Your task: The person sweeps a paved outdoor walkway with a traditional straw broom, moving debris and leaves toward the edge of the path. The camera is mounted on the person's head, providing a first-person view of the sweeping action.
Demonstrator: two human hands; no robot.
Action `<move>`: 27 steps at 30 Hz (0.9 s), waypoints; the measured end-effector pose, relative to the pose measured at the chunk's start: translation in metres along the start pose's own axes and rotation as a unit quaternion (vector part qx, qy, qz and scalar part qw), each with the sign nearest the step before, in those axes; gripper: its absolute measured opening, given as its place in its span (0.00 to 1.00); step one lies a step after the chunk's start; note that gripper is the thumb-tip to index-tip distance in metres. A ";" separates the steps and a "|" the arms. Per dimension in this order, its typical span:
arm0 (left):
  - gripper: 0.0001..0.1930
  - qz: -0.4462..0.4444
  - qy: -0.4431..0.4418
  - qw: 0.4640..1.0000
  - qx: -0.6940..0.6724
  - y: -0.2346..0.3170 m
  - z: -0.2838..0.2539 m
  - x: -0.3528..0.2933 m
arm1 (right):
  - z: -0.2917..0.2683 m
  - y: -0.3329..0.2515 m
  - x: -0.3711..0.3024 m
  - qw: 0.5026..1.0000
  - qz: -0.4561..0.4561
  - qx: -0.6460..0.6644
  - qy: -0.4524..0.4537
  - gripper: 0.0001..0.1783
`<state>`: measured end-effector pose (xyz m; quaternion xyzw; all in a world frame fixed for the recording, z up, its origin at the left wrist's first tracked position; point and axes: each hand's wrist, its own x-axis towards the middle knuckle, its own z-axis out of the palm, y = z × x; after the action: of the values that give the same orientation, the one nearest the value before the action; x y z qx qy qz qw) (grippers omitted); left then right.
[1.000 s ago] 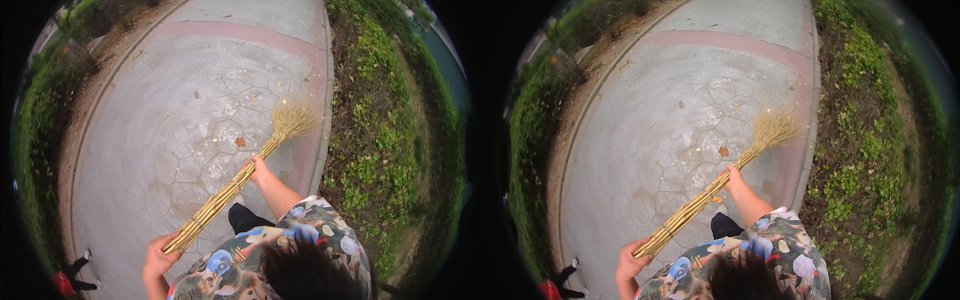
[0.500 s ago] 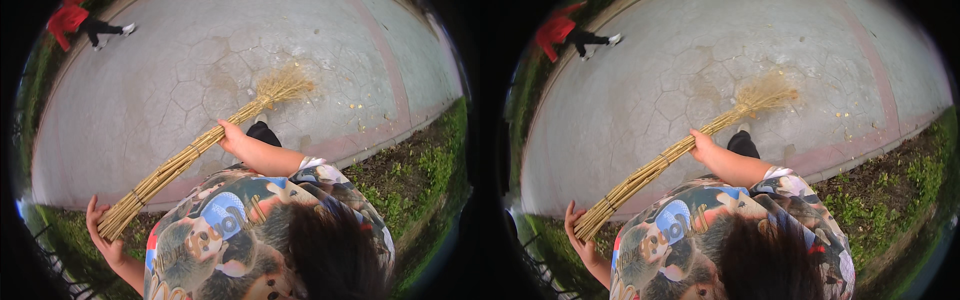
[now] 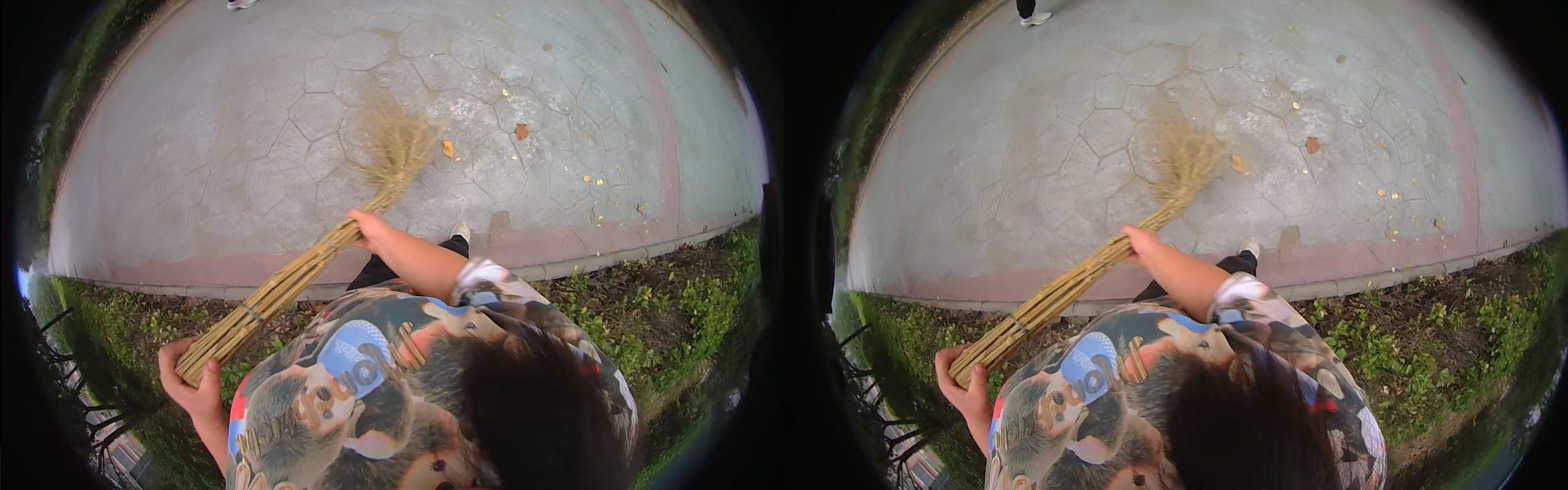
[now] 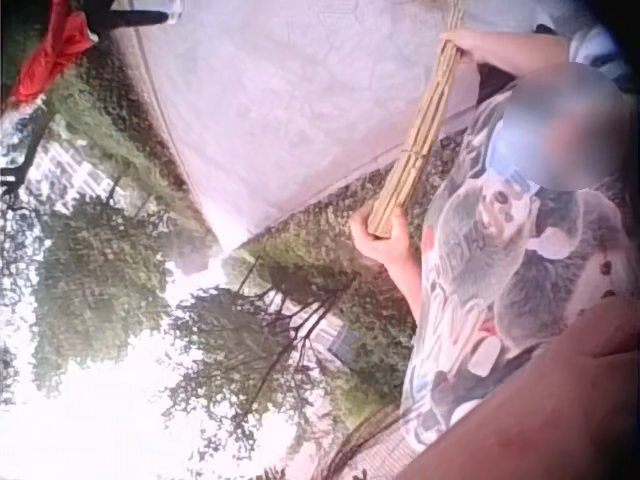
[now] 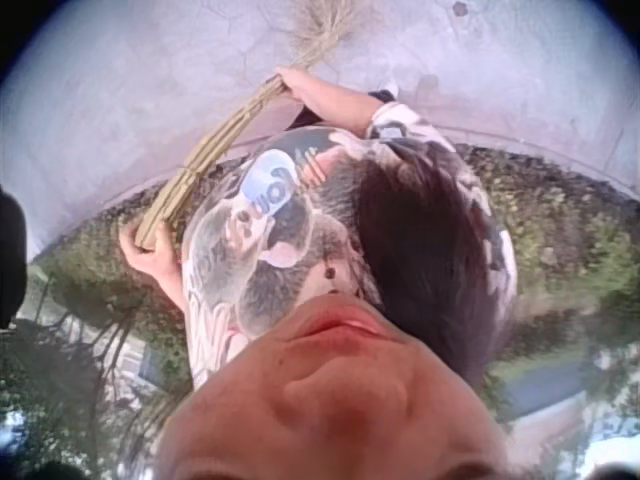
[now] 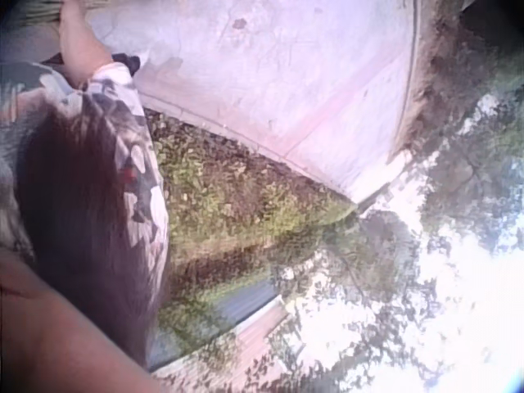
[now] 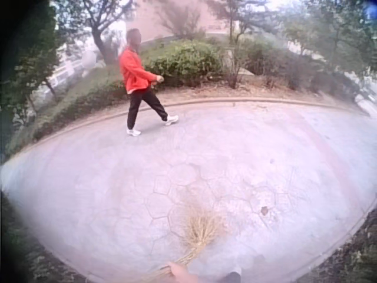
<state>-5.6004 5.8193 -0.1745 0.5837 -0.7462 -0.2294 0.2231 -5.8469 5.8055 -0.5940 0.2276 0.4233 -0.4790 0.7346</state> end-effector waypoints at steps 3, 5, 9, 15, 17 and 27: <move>0.20 0.020 -0.134 0.986 -0.095 0.040 0.089 0.017 | -0.152 -0.058 -0.051 0.988 -0.078 0.086 0.098 0.14; 0.21 0.075 -0.228 0.965 -0.102 0.071 0.165 0.018 | -0.241 -0.111 -0.096 0.965 -0.145 0.097 0.195 0.15; 0.20 0.071 -0.307 0.930 -0.188 0.115 0.274 0.015 | -0.347 -0.209 -0.182 0.899 -0.293 0.176 0.274 0.13; 0.20 0.093 -0.242 0.930 -0.261 0.121 0.253 0.014 | -0.295 -0.241 -0.210 0.904 -0.327 0.216 0.168 0.14; 0.21 0.128 -0.188 0.955 -0.191 0.120 0.213 0.015 | -0.240 -0.241 -0.192 0.930 -0.267 0.227 0.109 0.18; 0.23 0.197 0.088 0.976 0.029 0.164 0.107 -0.002 | 0.036 -0.205 -0.049 0.996 -0.006 0.026 -0.086 0.16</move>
<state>-5.7908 5.8647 -0.1608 0.4497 -0.8302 -0.1067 0.3117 -6.0249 5.7147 -0.5191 0.2023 0.3477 -0.5117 0.7592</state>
